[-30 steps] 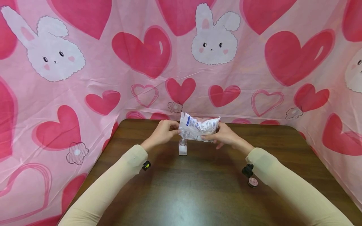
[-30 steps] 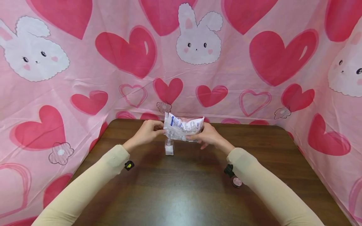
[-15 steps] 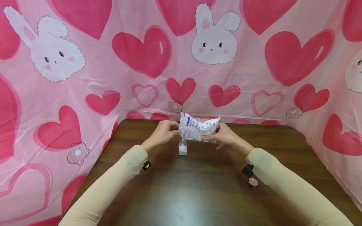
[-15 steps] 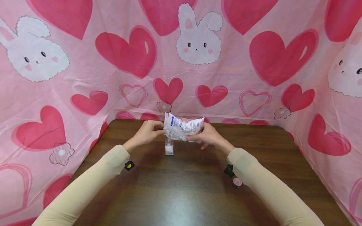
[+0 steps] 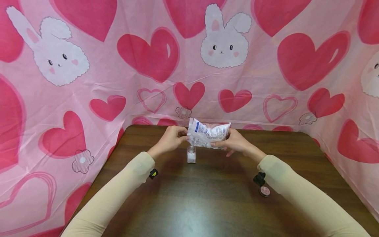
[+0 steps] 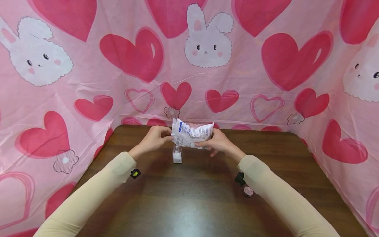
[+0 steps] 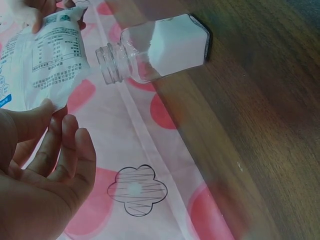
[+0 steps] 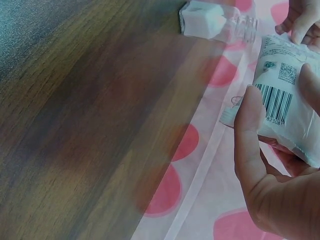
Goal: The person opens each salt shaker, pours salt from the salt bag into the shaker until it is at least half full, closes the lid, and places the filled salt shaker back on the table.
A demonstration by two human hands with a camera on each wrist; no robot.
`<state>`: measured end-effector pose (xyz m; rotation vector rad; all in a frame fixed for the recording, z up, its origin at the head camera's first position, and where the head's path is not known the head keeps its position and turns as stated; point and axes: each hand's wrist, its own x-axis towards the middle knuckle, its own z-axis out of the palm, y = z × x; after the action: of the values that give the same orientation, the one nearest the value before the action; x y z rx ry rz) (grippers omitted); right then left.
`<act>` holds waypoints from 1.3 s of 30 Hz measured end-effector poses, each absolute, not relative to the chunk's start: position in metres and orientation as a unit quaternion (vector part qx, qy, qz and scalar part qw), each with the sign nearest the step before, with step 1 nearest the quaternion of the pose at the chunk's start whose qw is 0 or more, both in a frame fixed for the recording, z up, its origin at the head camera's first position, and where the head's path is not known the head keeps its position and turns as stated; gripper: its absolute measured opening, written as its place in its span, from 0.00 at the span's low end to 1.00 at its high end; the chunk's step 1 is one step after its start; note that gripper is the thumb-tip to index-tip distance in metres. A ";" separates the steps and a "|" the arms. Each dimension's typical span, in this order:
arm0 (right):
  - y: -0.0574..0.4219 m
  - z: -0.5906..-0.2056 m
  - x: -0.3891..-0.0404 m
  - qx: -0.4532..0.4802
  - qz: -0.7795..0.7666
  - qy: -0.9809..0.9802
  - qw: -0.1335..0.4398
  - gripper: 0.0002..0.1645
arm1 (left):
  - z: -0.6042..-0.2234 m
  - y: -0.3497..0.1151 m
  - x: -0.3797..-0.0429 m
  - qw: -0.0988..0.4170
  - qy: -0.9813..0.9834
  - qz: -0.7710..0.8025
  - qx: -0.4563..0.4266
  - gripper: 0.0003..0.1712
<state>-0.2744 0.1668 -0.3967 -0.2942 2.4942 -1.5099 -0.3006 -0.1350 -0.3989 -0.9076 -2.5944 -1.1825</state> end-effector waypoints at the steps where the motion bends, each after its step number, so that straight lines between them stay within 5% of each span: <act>1: 0.167 -0.397 -0.275 -0.099 -0.512 0.847 0.106 0.32 | -0.399 -0.135 -0.301 0.074 -0.865 -0.394 -0.302 0.02; 39: 0.168 -0.393 -0.277 -0.108 -0.516 0.843 0.111 0.30 | -0.397 -0.134 -0.300 0.072 -0.867 -0.390 -0.303 0.02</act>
<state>-0.2767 0.1677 -0.3928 -0.3168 2.4756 -1.5145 -0.3005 -0.1340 -0.3974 -0.9101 -2.6051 -1.1708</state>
